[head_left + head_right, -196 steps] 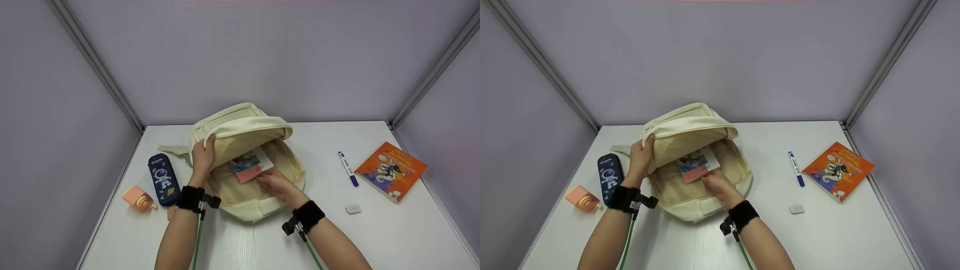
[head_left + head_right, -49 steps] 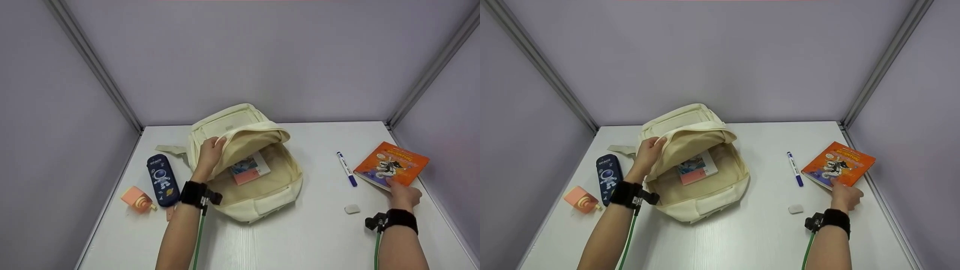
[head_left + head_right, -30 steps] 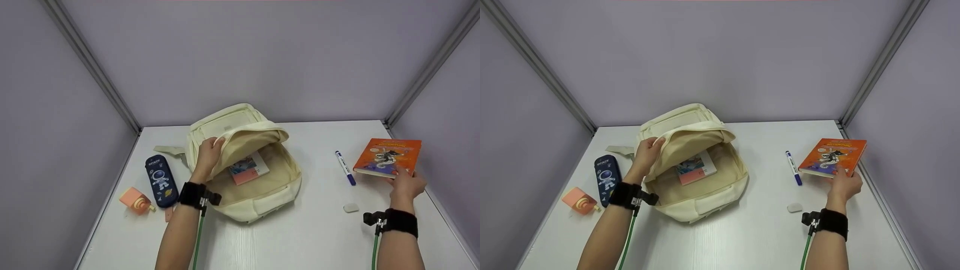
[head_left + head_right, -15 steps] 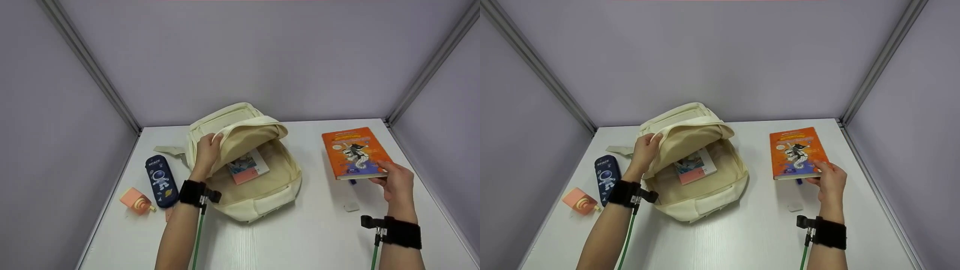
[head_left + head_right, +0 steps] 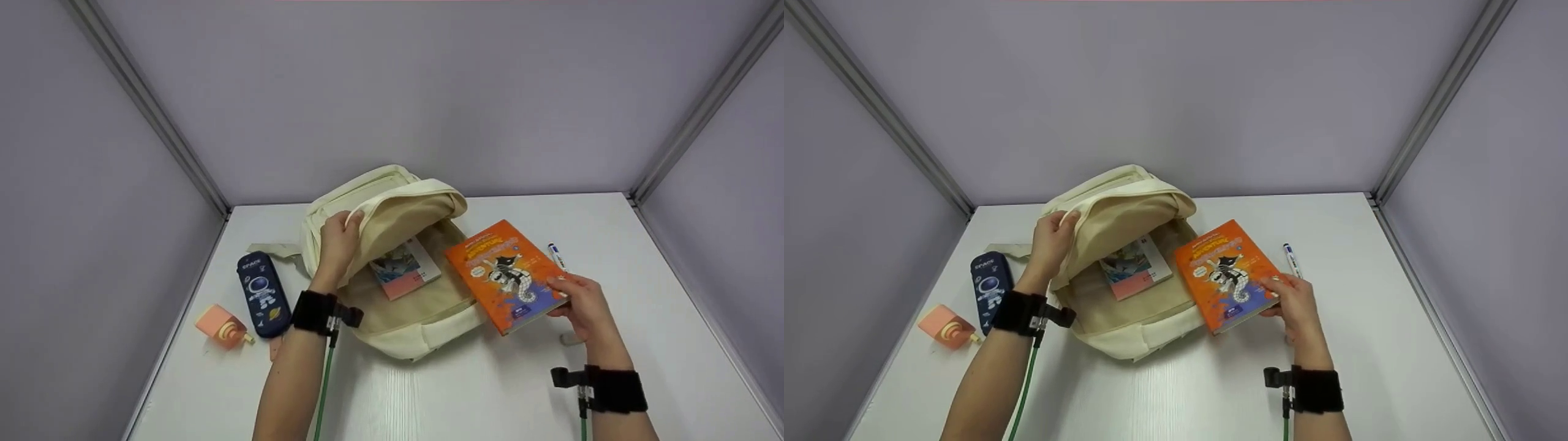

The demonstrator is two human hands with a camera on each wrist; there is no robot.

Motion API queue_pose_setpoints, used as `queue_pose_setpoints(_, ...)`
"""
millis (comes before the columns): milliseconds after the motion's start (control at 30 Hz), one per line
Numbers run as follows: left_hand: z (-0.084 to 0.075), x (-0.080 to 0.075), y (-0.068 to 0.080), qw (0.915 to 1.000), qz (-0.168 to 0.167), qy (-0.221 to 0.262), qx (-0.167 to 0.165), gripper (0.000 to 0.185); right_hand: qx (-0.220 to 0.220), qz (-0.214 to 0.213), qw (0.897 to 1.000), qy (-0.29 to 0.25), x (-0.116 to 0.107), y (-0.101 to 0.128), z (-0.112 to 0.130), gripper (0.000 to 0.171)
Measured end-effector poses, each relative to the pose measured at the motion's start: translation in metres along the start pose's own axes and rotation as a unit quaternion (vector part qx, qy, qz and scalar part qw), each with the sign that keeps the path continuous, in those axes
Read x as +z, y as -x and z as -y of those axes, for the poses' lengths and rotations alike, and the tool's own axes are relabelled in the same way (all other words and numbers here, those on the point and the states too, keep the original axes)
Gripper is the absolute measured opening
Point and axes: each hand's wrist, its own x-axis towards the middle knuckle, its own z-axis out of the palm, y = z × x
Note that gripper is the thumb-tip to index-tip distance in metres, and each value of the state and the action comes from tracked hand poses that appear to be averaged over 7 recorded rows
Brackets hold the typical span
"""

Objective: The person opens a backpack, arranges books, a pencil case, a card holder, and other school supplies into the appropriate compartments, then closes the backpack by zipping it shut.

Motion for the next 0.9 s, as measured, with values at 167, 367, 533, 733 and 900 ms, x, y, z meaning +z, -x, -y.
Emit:
queue_pose_setpoints(167, 0.0, 0.0, -0.001, 1.0, -0.003, 0.005, 0.001, 0.032, 0.041, 0.041, 0.998, -0.008, 0.033, -0.007, -0.022, 0.018)
queue_pose_setpoints(367, 0.0, 0.001, -0.002, 1.0, -0.001, 0.002, 0.002, 0.032, 0.072, 0.093, 0.991, 0.063, 0.062, -0.013, -0.047, 0.04)
queue_pose_setpoints(533, 0.001, 0.002, -0.001, 1.0, 0.002, -0.002, 0.008, 0.034, 0.071, 0.12, 0.98, 0.144, 0.066, -0.011, -0.055, 0.042)
queue_pose_setpoints(733, 0.0, 0.002, -0.002, 1.0, -0.003, -0.001, 0.007, 0.033, 0.095, 0.107, 0.983, 0.114, 0.069, -0.009, -0.05, 0.025)
queue_pose_setpoints(900, 0.002, 0.003, -0.001, 0.9999, -0.003, -0.012, 0.008, 0.034, 0.111, 0.108, 0.984, 0.084, 0.074, -0.011, -0.046, 0.022)
